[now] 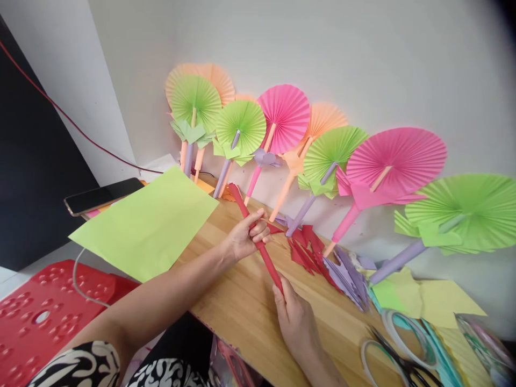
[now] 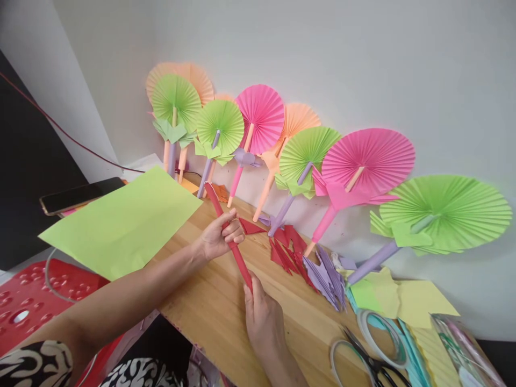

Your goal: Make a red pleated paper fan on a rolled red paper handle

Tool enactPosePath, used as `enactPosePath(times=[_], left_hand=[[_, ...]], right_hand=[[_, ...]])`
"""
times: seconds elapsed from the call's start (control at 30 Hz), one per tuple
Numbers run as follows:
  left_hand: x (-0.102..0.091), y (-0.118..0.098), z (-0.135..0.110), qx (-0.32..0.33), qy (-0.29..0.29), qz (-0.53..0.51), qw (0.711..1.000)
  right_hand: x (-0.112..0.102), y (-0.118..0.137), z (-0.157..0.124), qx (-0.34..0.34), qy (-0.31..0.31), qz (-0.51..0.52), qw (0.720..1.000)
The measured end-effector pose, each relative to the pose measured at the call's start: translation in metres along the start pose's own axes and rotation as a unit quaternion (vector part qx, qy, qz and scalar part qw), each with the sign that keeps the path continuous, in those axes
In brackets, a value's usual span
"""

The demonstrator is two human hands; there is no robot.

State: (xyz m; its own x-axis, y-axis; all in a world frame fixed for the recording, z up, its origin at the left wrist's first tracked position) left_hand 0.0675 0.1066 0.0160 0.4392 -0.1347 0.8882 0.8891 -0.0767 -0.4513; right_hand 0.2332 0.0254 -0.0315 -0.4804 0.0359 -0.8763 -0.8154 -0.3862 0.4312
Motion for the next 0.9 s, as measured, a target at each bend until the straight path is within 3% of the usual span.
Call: enactPosePath(times=[0.2,0.3,0.43,0.57,0.9], left_hand=[[0.007,-0.007,-0.001,0.024,0.022,-0.037,0.999],[0.012,-0.003,-0.004,0.019,0.022,-0.051,0.998],[0.017,0.017,-0.011,-0.052,0.030,-0.006,0.998],[0.015,0.030,-0.014,-0.074,0.054,0.033,0.995],[0.001,0.030,-0.008,-0.032,0.040,0.080,0.995]], right_hand=[[-0.001,0.001,0.001,0.050,0.030,0.134,0.989],[0.001,0.003,0.001,0.102,0.056,0.254,0.960],[0.004,0.004,0.002,0.150,0.069,0.375,0.912],[0.003,0.001,0.005,0.158,0.063,0.400,0.901],[0.003,-0.001,0.005,0.159,0.067,0.417,0.892]])
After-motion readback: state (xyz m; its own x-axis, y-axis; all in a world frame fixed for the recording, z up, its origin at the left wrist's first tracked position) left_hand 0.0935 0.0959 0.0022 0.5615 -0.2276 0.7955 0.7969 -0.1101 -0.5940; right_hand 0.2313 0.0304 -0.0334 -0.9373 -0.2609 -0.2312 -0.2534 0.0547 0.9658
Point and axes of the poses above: each hand's wrist, its own z-axis towards the middle knuckle, its own x-axis out of the palm, y = z × x, the point moved 5 cm from there along z, towards the middle knuckle, and after that the axes turned 5 degrees about x, right-handed, at the moved point
